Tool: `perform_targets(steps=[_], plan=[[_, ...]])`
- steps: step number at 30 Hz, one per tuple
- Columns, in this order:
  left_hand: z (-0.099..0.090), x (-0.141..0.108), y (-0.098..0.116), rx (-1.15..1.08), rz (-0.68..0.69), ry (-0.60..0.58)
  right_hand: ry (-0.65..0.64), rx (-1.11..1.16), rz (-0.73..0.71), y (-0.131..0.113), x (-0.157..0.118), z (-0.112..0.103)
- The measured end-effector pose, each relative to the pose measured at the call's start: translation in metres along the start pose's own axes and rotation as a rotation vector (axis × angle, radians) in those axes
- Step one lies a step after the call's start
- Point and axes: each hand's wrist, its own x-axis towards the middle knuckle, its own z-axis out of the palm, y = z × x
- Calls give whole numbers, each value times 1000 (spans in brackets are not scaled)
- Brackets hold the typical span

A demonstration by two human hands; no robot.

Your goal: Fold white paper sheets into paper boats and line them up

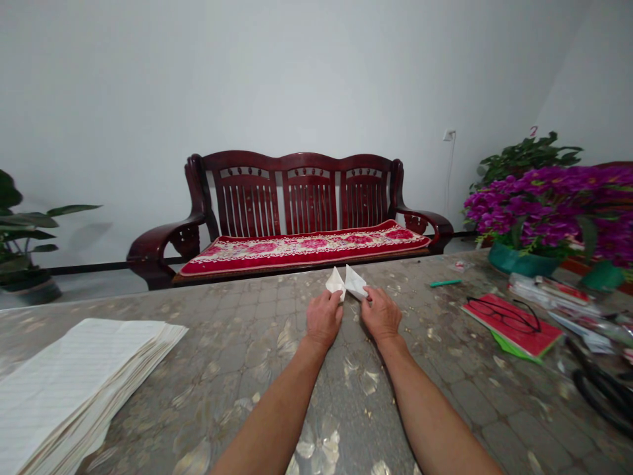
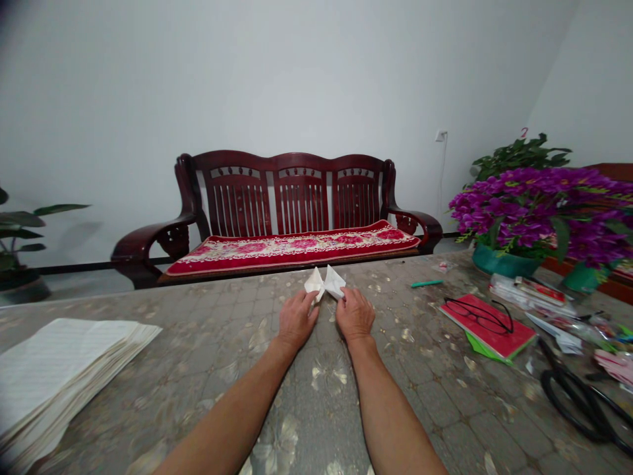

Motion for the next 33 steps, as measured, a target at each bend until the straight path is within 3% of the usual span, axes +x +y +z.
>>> perform_targets(steps=[10,16,19,23,26,33], plan=[[0,-6,-6,-132,-179,139,42,74,100,-1,-1,-7],[-3,-14,-14,-253,-366,142,141,213,242,7,-2,-8],[-5,-18,-20,-311,-477,127,208,306,331,15,0,-4],[-11,-24,-30,-424,-618,106,360,490,572,31,6,5],[-16,-33,-39,-506,-617,94,446,558,660,40,9,10],[-33,-65,-56,-635,-469,24,462,605,675,45,5,11]])
